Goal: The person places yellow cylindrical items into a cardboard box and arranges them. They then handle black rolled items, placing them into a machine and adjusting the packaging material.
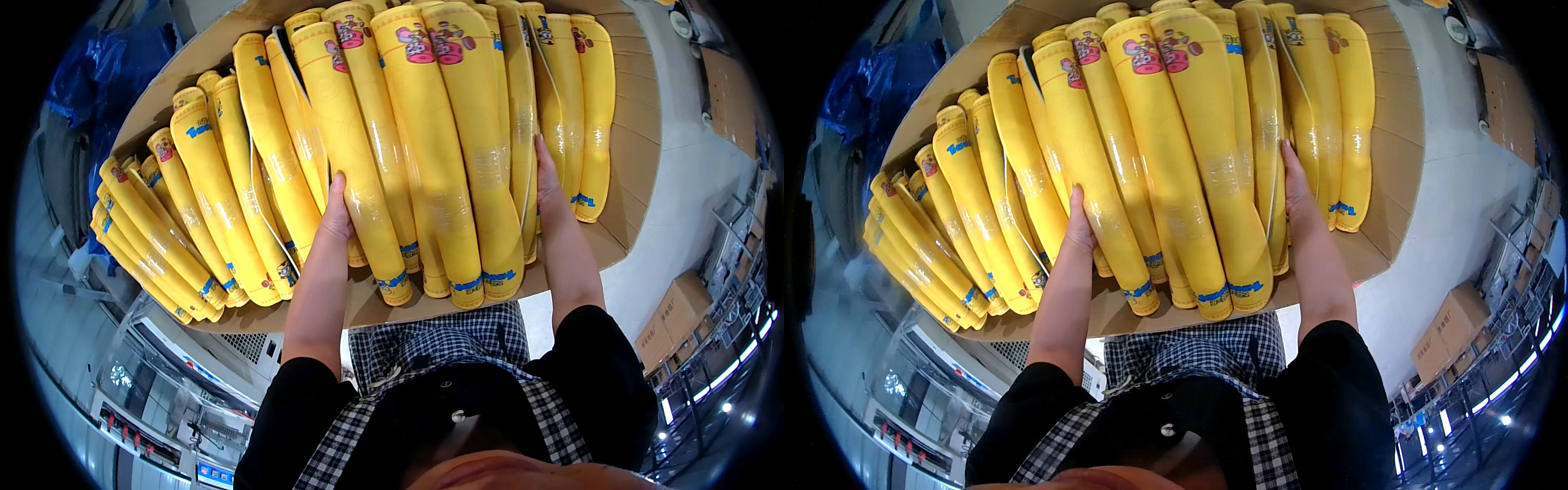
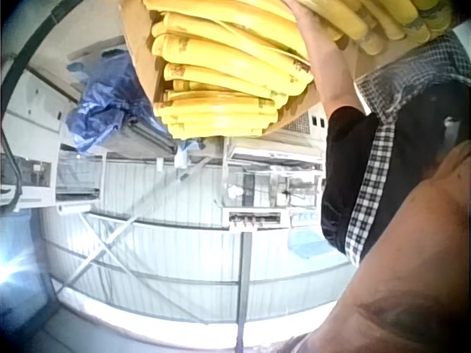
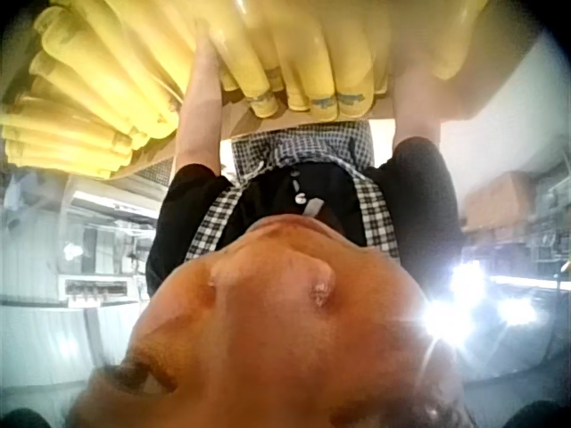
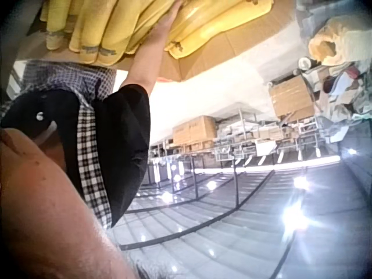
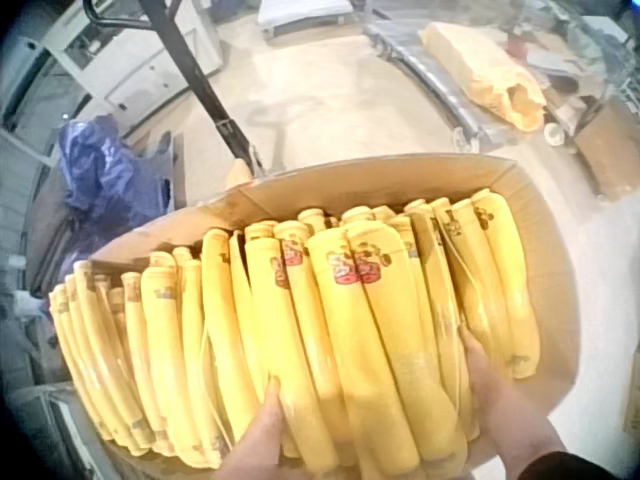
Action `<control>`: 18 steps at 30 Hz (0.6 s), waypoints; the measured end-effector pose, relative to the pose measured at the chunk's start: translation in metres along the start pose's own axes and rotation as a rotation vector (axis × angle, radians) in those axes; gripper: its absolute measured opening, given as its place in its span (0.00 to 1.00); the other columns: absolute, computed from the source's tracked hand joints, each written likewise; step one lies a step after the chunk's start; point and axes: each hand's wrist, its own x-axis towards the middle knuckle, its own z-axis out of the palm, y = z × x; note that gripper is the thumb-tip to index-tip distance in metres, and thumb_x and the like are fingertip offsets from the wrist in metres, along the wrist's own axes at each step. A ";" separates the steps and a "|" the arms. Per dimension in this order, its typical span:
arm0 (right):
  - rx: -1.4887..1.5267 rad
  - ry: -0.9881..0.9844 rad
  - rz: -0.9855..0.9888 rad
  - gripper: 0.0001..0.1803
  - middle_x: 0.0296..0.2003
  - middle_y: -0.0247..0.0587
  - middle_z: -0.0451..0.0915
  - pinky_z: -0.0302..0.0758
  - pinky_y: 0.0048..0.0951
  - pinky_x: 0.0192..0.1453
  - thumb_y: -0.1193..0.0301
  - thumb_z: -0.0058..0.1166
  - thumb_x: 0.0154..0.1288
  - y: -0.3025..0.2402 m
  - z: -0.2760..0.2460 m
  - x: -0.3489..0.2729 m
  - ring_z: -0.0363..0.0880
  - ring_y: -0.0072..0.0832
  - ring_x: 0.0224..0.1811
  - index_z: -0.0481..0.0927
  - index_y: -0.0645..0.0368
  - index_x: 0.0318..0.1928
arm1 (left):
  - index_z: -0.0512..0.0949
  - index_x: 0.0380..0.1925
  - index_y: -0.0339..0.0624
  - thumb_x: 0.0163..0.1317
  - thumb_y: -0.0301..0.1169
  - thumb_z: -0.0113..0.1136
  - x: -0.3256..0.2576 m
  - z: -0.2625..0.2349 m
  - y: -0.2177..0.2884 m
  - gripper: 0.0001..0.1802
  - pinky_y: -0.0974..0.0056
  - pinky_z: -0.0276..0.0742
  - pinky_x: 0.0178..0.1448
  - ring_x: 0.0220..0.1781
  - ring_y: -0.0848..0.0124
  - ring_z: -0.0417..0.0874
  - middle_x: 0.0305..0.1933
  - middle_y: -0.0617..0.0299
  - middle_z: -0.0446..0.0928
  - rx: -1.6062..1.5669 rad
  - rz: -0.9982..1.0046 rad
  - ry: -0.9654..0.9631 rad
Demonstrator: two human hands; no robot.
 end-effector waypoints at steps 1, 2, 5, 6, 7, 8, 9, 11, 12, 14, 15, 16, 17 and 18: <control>-0.035 0.067 -0.009 0.33 0.53 0.48 0.78 0.76 0.38 0.60 0.46 0.47 0.69 -0.002 0.005 -0.007 0.78 0.38 0.55 0.72 0.60 0.60 | 0.63 0.66 0.42 0.67 0.63 0.39 -0.002 0.002 0.002 0.40 0.49 0.74 0.62 0.62 0.55 0.74 0.63 0.49 0.71 -0.032 -0.015 -0.024; -0.067 0.065 0.041 0.32 0.54 0.48 0.78 0.75 0.37 0.61 0.47 0.46 0.69 -0.003 0.006 -0.013 0.77 0.37 0.56 0.72 0.60 0.61 | 0.63 0.66 0.42 0.67 0.63 0.39 -0.004 0.001 0.004 0.40 0.49 0.73 0.63 0.63 0.55 0.73 0.63 0.49 0.71 -0.064 -0.029 -0.045; -0.023 -0.113 -0.114 0.32 0.55 0.47 0.77 0.75 0.37 0.61 0.47 0.44 0.70 0.016 -0.005 -0.025 0.76 0.36 0.57 0.71 0.59 0.62 | 0.63 0.66 0.42 0.67 0.62 0.39 -0.018 -0.009 0.009 0.40 0.49 0.73 0.64 0.65 0.55 0.72 0.65 0.49 0.70 -0.300 0.002 -0.232; 0.061 -0.102 -0.043 0.30 0.55 0.45 0.77 0.75 0.37 0.59 0.47 0.43 0.71 0.016 -0.005 -0.026 0.76 0.35 0.56 0.72 0.57 0.61 | 0.62 0.67 0.42 0.67 0.63 0.39 -0.019 -0.007 0.009 0.41 0.49 0.74 0.63 0.66 0.54 0.72 0.67 0.50 0.68 -0.287 0.021 -0.188; 0.075 -0.087 0.003 0.30 0.55 0.45 0.77 0.75 0.37 0.59 0.48 0.42 0.71 0.016 -0.003 -0.023 0.77 0.35 0.56 0.72 0.57 0.61 | 0.61 0.68 0.42 0.66 0.65 0.36 -0.018 -0.007 0.006 0.43 0.49 0.72 0.64 0.67 0.54 0.71 0.68 0.49 0.67 -0.193 -0.009 -0.121; 0.087 -0.072 0.050 0.29 0.54 0.45 0.77 0.75 0.37 0.59 0.48 0.41 0.72 0.016 0.001 -0.020 0.77 0.35 0.55 0.72 0.57 0.61 | 0.61 0.69 0.43 0.66 0.67 0.33 -0.013 -0.008 0.003 0.45 0.48 0.71 0.65 0.68 0.54 0.69 0.68 0.49 0.66 -0.101 -0.040 -0.053; 0.098 -0.058 0.097 0.29 0.54 0.45 0.78 0.75 0.37 0.58 0.48 0.41 0.72 0.016 0.005 -0.017 0.77 0.34 0.55 0.72 0.57 0.61 | 0.61 0.68 0.42 0.66 0.68 0.31 -0.011 -0.012 -0.002 0.45 0.47 0.71 0.65 0.67 0.53 0.70 0.67 0.48 0.67 -0.015 -0.088 0.019; 0.108 0.010 0.079 0.29 0.54 0.46 0.78 0.75 0.38 0.59 0.48 0.37 0.73 0.015 0.038 -0.034 0.77 0.36 0.55 0.73 0.57 0.60 | 0.64 0.66 0.41 0.67 0.67 0.31 -0.005 -0.016 -0.004 0.44 0.45 0.72 0.64 0.63 0.51 0.74 0.63 0.46 0.71 0.221 -0.249 0.156; 0.107 -0.028 0.028 0.29 0.54 0.46 0.78 0.74 0.38 0.59 0.48 0.36 0.73 0.016 0.047 -0.044 0.77 0.36 0.55 0.72 0.57 0.60 | 0.65 0.65 0.41 0.68 0.64 0.32 -0.006 -0.004 -0.002 0.42 0.45 0.73 0.63 0.62 0.50 0.75 0.61 0.46 0.74 0.145 -0.214 0.154; 0.092 -0.173 -0.037 0.29 0.55 0.47 0.76 0.73 0.39 0.62 0.50 0.32 0.74 0.024 0.049 -0.059 0.75 0.38 0.57 0.70 0.57 0.62 | 0.64 0.66 0.40 0.69 0.60 0.34 0.005 -0.035 -0.017 0.39 0.45 0.73 0.62 0.62 0.50 0.75 0.61 0.45 0.73 0.260 -0.192 0.037; 0.082 -0.276 -0.063 0.29 0.57 0.47 0.75 0.72 0.41 0.63 0.51 0.30 0.75 0.026 0.044 -0.063 0.74 0.39 0.58 0.68 0.58 0.64 | 0.64 0.66 0.40 0.69 0.59 0.36 0.007 -0.035 -0.016 0.38 0.46 0.74 0.61 0.62 0.50 0.75 0.62 0.45 0.72 0.094 -0.238 -0.039; 0.101 -0.217 -0.075 0.31 0.59 0.48 0.73 0.71 0.43 0.64 0.49 0.33 0.73 0.030 0.043 -0.068 0.72 0.41 0.61 0.66 0.57 0.66 | 0.67 0.65 0.43 0.68 0.59 0.43 -0.009 -0.021 -0.005 0.37 0.52 0.76 0.59 0.58 0.60 0.79 0.60 0.52 0.76 -0.007 -0.144 -0.109; 0.114 -0.158 -0.084 0.33 0.61 0.49 0.71 0.69 0.46 0.66 0.48 0.35 0.72 0.034 0.042 -0.074 0.70 0.43 0.63 0.64 0.57 0.67 | 0.65 0.65 0.40 0.67 0.55 0.43 -0.022 -0.014 0.001 0.36 0.47 0.74 0.62 0.61 0.51 0.76 0.62 0.46 0.73 0.022 -0.028 -0.109; 0.093 -0.193 -0.083 0.36 0.62 0.49 0.69 0.68 0.48 0.66 0.46 0.39 0.69 0.035 0.038 -0.079 0.69 0.44 0.64 0.62 0.57 0.68 | 0.65 0.65 0.40 0.66 0.55 0.46 -0.023 -0.028 -0.005 0.36 0.49 0.74 0.62 0.61 0.52 0.76 0.62 0.46 0.73 -0.055 -0.089 -0.187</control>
